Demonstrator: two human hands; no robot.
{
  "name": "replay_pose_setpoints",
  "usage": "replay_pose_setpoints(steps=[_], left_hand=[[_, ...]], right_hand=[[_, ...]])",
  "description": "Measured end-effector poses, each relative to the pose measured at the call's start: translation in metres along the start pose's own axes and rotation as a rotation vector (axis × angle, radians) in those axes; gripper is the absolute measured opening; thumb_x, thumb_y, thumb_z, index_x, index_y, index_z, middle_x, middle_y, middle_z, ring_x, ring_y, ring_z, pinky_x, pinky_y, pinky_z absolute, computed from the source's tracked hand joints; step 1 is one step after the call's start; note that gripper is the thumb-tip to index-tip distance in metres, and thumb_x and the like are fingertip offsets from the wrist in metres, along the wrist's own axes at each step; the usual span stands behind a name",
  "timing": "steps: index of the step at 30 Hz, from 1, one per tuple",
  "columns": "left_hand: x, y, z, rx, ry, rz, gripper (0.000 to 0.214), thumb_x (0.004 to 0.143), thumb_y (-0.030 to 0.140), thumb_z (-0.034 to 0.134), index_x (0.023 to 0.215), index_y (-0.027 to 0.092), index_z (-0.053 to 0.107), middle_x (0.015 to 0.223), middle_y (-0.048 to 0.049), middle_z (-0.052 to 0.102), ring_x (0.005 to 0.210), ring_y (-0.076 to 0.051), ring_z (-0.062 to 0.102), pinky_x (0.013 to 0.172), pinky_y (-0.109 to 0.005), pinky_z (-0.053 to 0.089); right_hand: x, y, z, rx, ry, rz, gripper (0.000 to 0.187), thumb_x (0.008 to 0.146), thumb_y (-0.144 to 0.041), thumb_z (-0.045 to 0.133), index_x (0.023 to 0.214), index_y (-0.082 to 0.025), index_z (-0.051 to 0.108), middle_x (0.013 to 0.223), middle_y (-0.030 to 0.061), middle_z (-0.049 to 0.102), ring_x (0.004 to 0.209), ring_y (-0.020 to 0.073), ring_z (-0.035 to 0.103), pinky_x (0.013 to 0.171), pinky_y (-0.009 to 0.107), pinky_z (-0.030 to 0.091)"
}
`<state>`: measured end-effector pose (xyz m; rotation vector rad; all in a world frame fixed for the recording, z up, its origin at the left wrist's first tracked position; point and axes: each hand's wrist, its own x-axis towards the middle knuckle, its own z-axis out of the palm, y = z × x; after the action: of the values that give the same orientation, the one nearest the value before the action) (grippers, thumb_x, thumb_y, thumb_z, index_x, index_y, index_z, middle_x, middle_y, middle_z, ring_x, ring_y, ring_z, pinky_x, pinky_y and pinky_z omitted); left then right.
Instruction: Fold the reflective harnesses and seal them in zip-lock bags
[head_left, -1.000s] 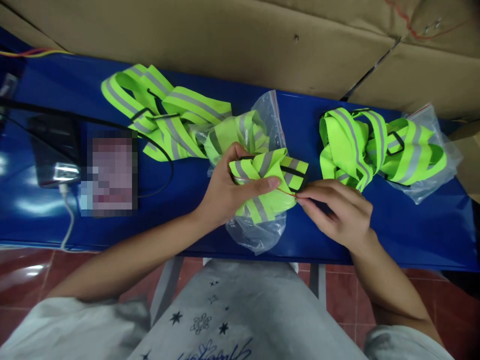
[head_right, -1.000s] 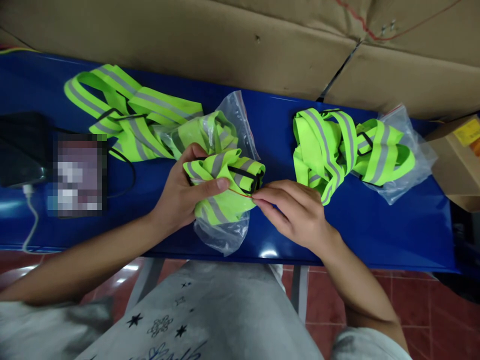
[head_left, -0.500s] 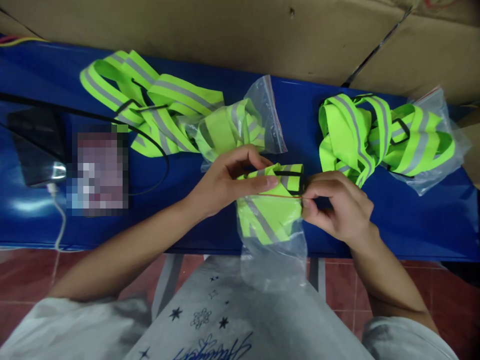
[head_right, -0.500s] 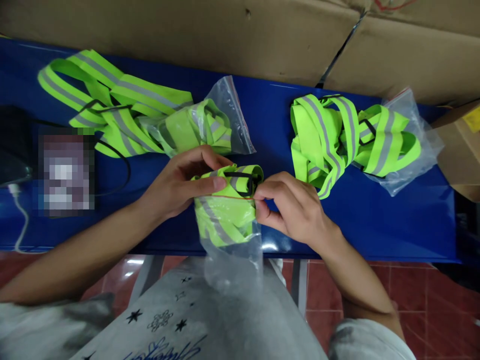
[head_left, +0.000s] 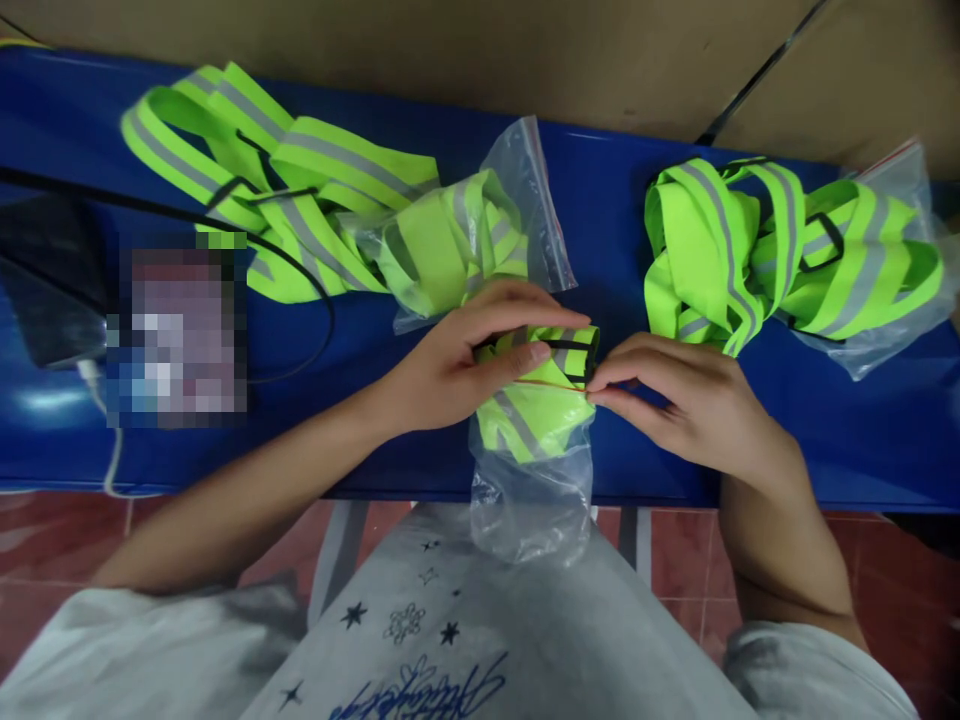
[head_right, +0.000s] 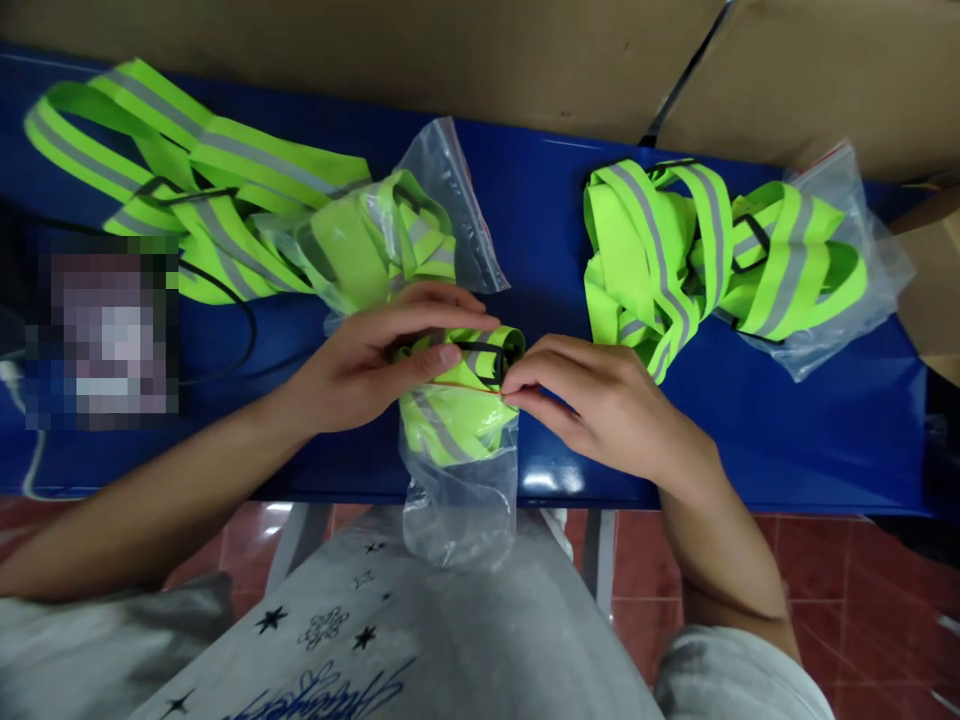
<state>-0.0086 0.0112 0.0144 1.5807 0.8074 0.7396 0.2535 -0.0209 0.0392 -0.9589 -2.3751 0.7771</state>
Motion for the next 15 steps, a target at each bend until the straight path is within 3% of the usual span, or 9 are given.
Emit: replay_pose_setpoints(steps=[5, 15], left_hand=[[0.001, 0.000, -0.004, 0.122, -0.076, 0.058, 0.027, 0.099, 0.033, 0.062, 0.121, 0.034, 0.077, 0.141, -0.0051, 0.064, 0.136, -0.026, 0.055, 0.116, -0.042, 0.043], [0.000, 0.001, -0.001, 0.107, -0.035, -0.014, 0.023, 0.097, 0.035, 0.065, 0.117, 0.027, 0.073, 0.125, -0.0081, 0.070, 0.112, -0.026, 0.065, 0.092, -0.039, 0.050]], right_hand=[[0.003, 0.006, 0.009, -0.043, -0.040, -0.002, 0.002, 0.100, -0.020, 0.058, 0.100, -0.019, 0.057, 0.089, 0.0025, 0.061, 0.076, 0.0130, 0.059, 0.066, 0.027, 0.049], [0.005, 0.015, 0.021, -0.085, 0.064, -0.037, 0.007, 0.098, -0.016, 0.055, 0.103, -0.021, 0.054, 0.091, 0.0038, 0.058, 0.083, 0.0169, 0.059, 0.072, 0.030, 0.049]])
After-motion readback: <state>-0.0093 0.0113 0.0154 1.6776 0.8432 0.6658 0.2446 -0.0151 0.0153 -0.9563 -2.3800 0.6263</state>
